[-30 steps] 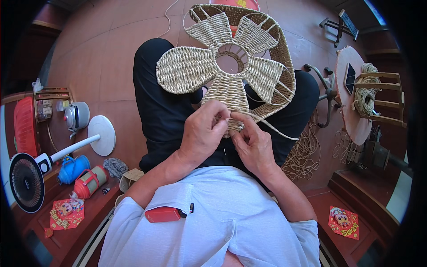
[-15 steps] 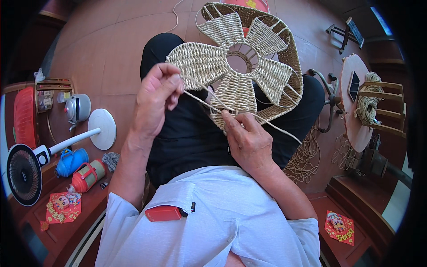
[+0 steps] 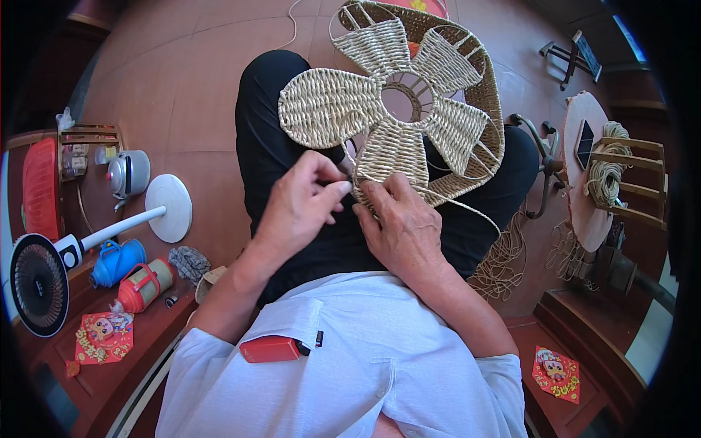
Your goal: Weaving a floral-shaped straw basket using lengths of natural fiber rope.
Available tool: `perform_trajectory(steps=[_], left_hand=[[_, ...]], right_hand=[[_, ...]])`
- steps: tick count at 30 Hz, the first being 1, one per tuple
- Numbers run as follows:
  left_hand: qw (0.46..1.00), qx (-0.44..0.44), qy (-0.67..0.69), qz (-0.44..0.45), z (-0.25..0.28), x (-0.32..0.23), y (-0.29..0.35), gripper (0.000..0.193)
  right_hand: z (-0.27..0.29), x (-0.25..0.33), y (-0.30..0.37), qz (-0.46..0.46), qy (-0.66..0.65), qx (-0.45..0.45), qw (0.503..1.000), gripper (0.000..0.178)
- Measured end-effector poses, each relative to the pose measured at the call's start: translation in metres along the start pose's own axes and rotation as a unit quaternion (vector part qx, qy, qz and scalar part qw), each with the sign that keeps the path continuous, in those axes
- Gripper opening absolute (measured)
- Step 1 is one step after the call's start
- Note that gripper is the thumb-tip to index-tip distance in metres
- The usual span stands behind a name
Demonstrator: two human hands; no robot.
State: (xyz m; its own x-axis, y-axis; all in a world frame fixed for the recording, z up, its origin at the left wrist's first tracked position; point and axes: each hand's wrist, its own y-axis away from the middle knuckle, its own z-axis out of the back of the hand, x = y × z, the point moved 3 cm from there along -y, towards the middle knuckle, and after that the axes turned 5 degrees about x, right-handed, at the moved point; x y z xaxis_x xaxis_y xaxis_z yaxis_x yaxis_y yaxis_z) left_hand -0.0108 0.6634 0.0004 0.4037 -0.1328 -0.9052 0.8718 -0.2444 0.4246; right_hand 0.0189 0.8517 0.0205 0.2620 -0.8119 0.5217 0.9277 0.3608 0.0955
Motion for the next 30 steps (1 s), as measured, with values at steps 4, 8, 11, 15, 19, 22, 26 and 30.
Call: perform_trajectory(steps=[4, 8, 11, 15, 19, 22, 26, 30], left_hand=[[0.992, -0.008, 0.129, 0.005, -0.023, 0.032, -0.011, 0.022], [0.984, -0.005, 0.176, 0.018, -0.028, 0.038, -0.018, 0.021], [0.968, 0.020, 0.252, -0.001, -0.030, 0.036, -0.015, 0.019], [0.948, 0.026, 0.316, 0.027, -0.031, 0.043, -0.011, 0.016], [0.923, 0.013, 0.382, 0.047, -0.032, 0.051, -0.008, 0.013], [0.895, 0.001, 0.444, 0.037, -0.032, 0.054, -0.004, 0.012], [0.839, 0.004, 0.542, 0.032, -0.018, 0.050, 0.003, 0.012], [0.841, 0.015, 0.540, -0.028, 0.022, 0.030, 0.011, 0.018]], right_hand=[[-0.001, -0.001, 0.001, 0.003, 0.009, -0.008, 1.000, 0.025], [-0.002, -0.003, 0.004, -0.002, -0.018, -0.027, 0.999, 0.029], [-0.003, -0.006, 0.007, -0.014, -0.039, -0.036, 0.998, 0.033], [-0.005, -0.008, 0.008, -0.010, -0.045, -0.052, 0.998, 0.036], [-0.006, -0.008, 0.007, -0.011, -0.056, -0.063, 0.996, 0.037], [-0.005, -0.008, 0.008, -0.005, -0.047, -0.071, 0.996, 0.036], [-0.006, -0.008, 0.009, -0.004, -0.044, -0.080, 0.996, 0.033], [-0.006, -0.007, 0.009, -0.006, -0.049, -0.088, 0.995, 0.031]])
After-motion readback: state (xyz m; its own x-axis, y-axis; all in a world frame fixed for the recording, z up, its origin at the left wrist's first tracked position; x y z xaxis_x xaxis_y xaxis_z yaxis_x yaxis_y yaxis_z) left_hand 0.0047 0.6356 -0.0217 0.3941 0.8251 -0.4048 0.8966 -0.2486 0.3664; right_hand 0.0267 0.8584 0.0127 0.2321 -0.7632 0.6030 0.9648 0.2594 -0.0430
